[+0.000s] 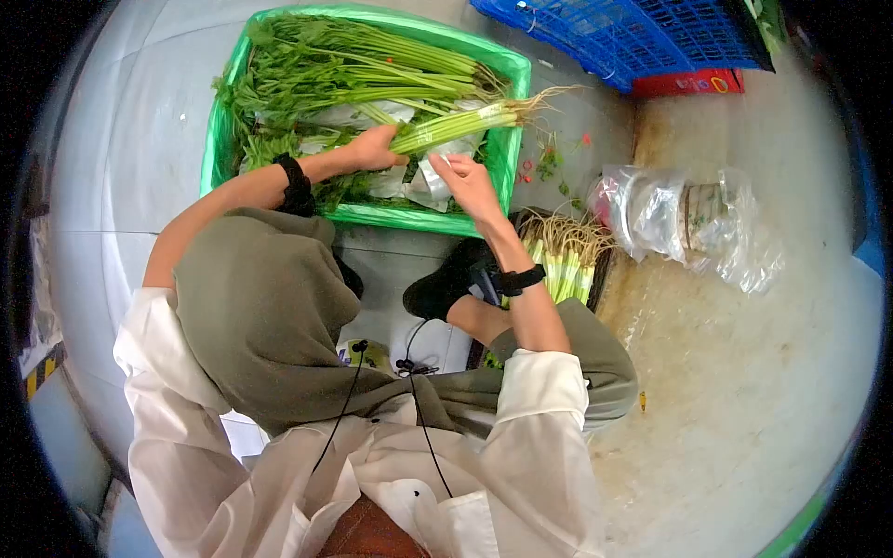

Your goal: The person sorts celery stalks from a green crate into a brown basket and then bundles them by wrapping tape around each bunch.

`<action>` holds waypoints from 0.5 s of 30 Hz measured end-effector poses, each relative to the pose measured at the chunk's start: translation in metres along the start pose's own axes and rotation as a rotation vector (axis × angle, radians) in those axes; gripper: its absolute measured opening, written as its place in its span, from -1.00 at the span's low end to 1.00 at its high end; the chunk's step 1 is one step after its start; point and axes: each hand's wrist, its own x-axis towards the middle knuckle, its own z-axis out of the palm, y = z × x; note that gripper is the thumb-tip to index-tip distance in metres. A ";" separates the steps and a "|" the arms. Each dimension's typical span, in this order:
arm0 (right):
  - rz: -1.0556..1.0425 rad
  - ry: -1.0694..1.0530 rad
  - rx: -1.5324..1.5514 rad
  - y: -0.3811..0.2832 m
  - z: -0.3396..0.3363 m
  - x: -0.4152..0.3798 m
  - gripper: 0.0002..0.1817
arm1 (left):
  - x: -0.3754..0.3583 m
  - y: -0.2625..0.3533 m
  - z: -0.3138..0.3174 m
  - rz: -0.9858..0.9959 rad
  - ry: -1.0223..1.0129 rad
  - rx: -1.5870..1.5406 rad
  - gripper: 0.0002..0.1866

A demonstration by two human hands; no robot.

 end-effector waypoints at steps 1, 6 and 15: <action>0.000 -0.004 -0.003 -0.004 -0.004 0.000 -0.46 | 0.000 -0.001 0.000 0.034 0.009 -0.021 -0.32; -0.170 -0.035 0.003 -0.030 -0.008 0.008 -0.55 | 0.001 -0.003 0.008 0.028 0.036 0.060 -0.36; 0.142 -0.250 0.286 -0.036 0.016 0.111 -0.47 | -0.024 -0.007 0.014 0.176 0.141 0.210 -0.32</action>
